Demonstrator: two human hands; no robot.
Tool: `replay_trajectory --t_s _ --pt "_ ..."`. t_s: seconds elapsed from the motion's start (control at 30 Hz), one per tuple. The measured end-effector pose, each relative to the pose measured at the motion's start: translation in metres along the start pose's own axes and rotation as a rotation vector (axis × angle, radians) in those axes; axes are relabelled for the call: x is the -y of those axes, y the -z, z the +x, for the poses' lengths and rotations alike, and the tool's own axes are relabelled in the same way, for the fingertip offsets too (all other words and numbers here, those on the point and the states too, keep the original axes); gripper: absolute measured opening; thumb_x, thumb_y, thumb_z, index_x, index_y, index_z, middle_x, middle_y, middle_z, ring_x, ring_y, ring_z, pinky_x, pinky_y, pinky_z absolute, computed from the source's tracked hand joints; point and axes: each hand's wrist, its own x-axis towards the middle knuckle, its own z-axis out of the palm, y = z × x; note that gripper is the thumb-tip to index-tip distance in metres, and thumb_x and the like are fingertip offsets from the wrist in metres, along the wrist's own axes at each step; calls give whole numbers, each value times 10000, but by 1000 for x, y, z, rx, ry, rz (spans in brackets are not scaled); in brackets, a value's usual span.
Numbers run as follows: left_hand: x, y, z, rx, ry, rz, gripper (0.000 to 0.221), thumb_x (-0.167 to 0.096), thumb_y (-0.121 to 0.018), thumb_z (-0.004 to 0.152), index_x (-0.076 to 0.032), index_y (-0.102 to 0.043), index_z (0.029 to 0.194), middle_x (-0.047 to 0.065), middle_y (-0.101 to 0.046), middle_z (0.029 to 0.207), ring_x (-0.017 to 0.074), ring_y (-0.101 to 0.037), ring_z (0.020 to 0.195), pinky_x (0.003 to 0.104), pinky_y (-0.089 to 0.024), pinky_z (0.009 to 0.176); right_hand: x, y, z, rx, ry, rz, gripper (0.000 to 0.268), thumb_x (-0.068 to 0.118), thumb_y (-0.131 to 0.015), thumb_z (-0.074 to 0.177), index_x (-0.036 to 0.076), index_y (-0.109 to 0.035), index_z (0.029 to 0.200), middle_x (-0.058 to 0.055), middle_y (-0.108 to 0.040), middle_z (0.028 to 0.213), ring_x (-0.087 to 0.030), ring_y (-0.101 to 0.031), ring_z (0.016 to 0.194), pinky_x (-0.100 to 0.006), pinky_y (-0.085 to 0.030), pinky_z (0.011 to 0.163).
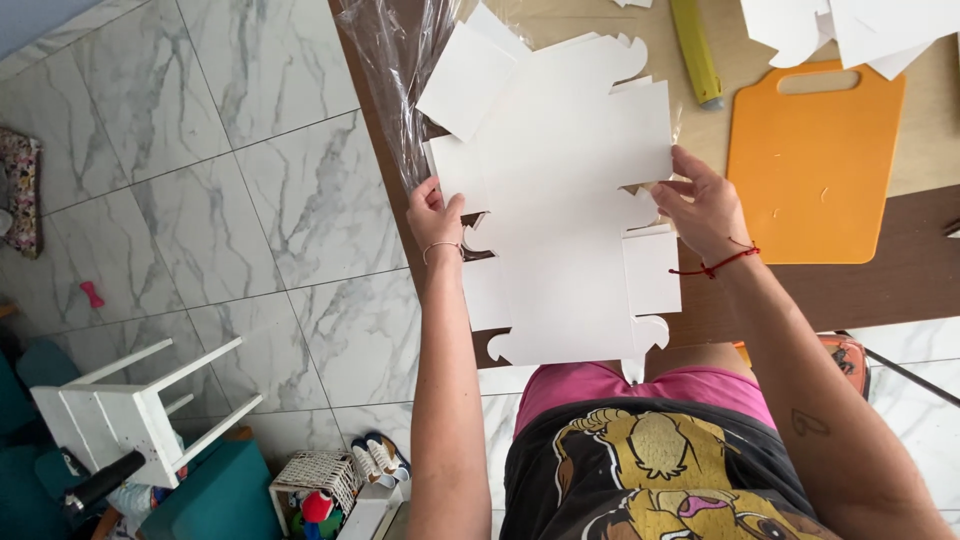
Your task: Cutting out shapes from cardboard sheets using a utility knife
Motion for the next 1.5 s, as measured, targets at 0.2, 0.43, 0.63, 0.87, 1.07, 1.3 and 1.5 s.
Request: replay_trajectory --t_s 0.2,0.43,0.63,0.87,1.07,1.3,1.5 --pt "-19 10 -13 54 38 -43 614 -173 -744 577 -163 -528 1151 104 -479 1063 205 -551 969 280 -459 839 3 -2 -7 -10 -3 -14 502 -2 -563 812 -39 -356 1268 -223 -431 1222 -318 -491 1048 -371 -488 745" --pt "10 -7 7 81 12 -121 552 -99 -718 609 -82 -543 1133 142 -530 1003 219 -566 910 274 -469 790 -7 -4 -1 -14 -9 -7 506 0 -565 808 -76 -348 1259 -271 -400 1228 -354 -479 1051 -380 -490 737" --pt "-13 7 -10 90 45 -197 510 -57 -707 610 -68 -556 1097 138 -562 984 212 -567 895 277 -472 766 -9 -5 -5 -36 19 -4 487 -11 -559 802 -79 -368 1245 -276 -402 1221 -350 -494 1029 -368 -499 716" --pt "-73 30 -36 145 284 -542 599 -179 -728 676 -69 -372 1145 126 -563 1018 220 -561 893 366 -513 708 -5 -1 -3 -91 64 -131 427 43 -614 785 21 -490 1193 -172 -453 1192 -309 -477 1059 -398 -471 782" --pt "-88 44 -53 453 433 -588 577 -295 -740 691 -77 -444 1136 73 -517 1076 169 -523 923 329 -504 748 -22 5 6 -138 68 249 472 -6 -625 782 21 -373 1180 -92 -552 953 -153 -560 872 -264 -503 757" --pt "-94 56 -57 469 609 -676 474 -339 -710 694 -38 -535 1015 134 -624 915 249 -634 781 377 -548 651 14 7 0 46 -208 402 361 90 -618 776 38 -484 1107 -50 -544 924 -147 -561 807 -324 -532 710" --pt "-81 20 -71 535 694 -705 435 -389 -704 686 -68 -529 921 137 -633 839 271 -642 693 347 -568 552 -18 48 8 16 -153 329 271 130 -597 817 51 -503 1058 -80 -604 828 -180 -614 690 -310 -539 523"
